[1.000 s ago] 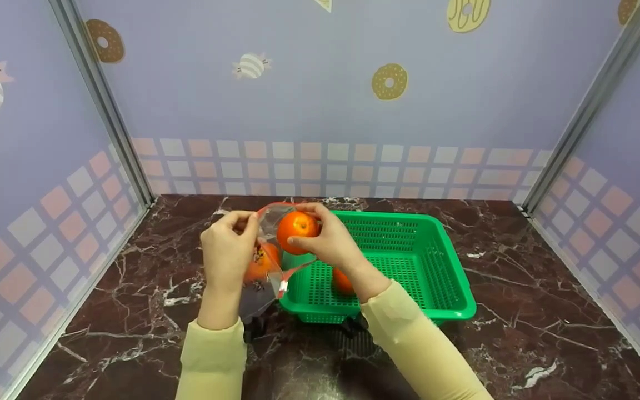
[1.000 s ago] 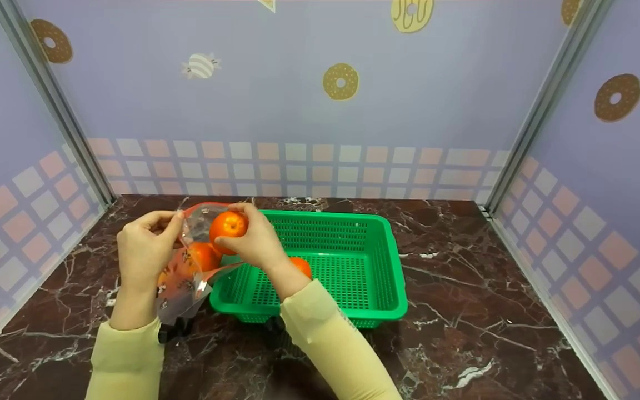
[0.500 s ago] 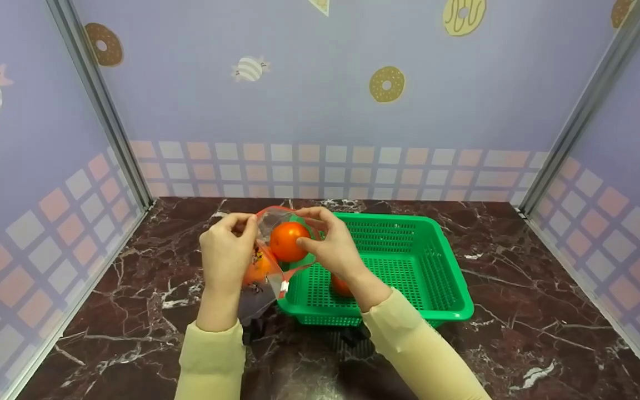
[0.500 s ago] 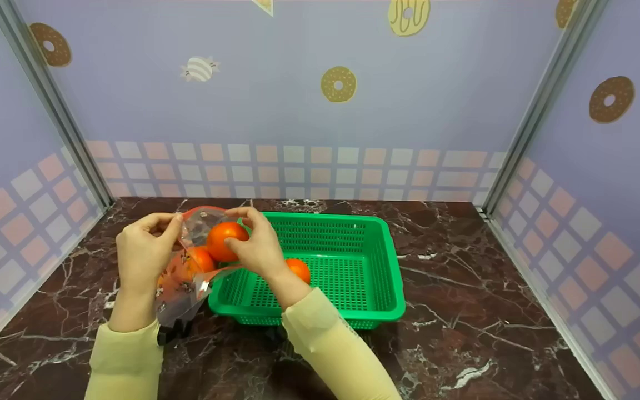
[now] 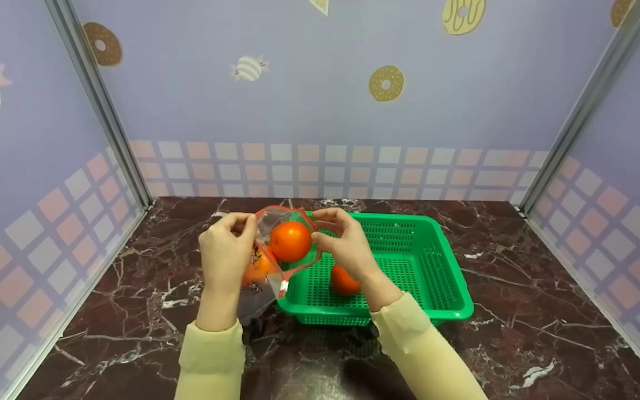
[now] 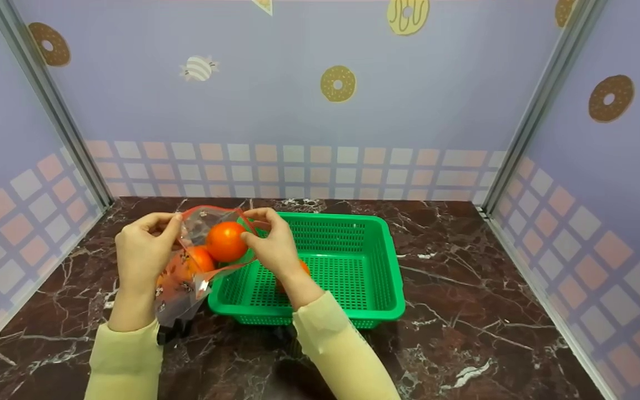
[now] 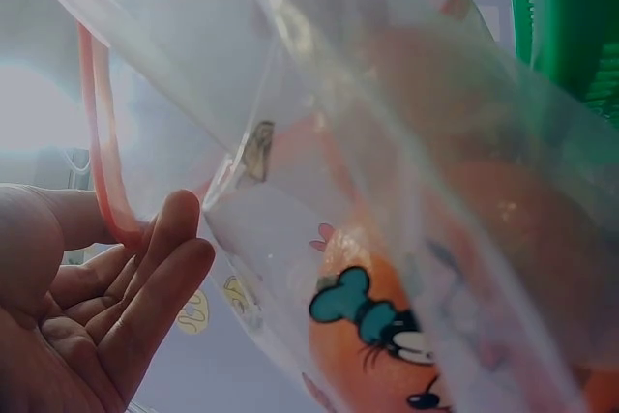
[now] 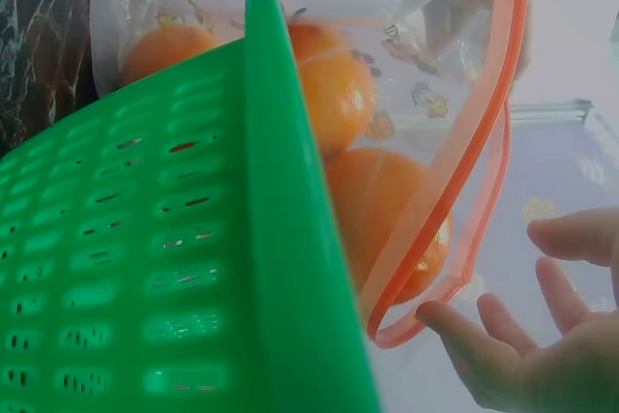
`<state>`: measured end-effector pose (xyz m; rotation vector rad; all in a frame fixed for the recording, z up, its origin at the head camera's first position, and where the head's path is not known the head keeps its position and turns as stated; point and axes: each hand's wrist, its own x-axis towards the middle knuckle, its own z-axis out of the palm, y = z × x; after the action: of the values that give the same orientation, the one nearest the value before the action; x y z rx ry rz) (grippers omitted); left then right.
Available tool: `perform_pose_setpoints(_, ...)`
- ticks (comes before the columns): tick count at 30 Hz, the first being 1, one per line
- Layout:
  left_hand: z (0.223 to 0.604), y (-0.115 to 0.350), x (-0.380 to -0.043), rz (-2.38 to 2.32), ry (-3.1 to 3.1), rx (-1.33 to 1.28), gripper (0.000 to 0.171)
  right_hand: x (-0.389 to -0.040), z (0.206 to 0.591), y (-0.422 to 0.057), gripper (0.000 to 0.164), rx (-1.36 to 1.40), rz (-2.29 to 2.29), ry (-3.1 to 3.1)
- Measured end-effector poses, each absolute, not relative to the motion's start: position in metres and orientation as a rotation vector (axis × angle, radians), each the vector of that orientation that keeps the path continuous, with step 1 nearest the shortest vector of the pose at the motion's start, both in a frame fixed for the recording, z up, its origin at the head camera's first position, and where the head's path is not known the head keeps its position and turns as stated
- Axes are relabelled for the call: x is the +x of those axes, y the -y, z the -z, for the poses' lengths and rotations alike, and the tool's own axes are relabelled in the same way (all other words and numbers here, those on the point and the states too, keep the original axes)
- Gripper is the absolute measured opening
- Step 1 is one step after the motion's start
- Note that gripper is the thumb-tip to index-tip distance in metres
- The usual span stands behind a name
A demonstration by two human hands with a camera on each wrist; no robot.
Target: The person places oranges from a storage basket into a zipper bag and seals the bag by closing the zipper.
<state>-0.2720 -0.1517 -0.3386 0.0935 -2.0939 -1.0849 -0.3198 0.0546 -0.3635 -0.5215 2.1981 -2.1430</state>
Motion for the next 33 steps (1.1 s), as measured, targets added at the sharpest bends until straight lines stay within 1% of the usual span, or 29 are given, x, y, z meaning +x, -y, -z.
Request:
perform_pose_setpoints(6, 0.339, 0.152, -0.272, 1.089, 2.090, 0.094, 0.016, -0.319, 0.366, -0.058, 0.035, -0.514, 2.132, -2.177)
perform_pose_setpoints(9, 0.338, 0.152, -0.271, 1.091, 2.088, 0.089, 0.015, -0.319, 0.366, -0.059, 0.036, -0.462, 2.087, -2.232)
perform_pose_setpoints(14, 0.338, 0.153, -0.271, 1.089, 2.084, 0.081, 0.015, -0.323, 0.365, -0.060, 0.044, -0.281, 1.776, -2.393)
perform_pose_setpoints(17, 0.338, 0.153, -0.271, 1.088, 2.082, 0.084, 0.016, -0.324, 0.366, -0.060, 0.046, -0.243, 1.558, -2.402)
perform_pose_setpoints(22, 0.340, 0.155, -0.272, 1.100, 2.074, 0.083, 0.016, -0.325, 0.367, -0.055, 0.043, -0.295, 1.431, -2.388)
perform_pose_setpoints(28, 0.339, 0.162, -0.272, 1.116, 2.015, 0.106, 0.014, -0.326, 0.359, -0.046, 0.035, -0.368, 1.523, -2.423)
perform_pose_setpoints(33, 0.337, 0.173, -0.271, 1.125, 1.934, 0.161, 0.012, -0.324, 0.345, -0.036, 0.033, -0.449, 1.607, -2.400)
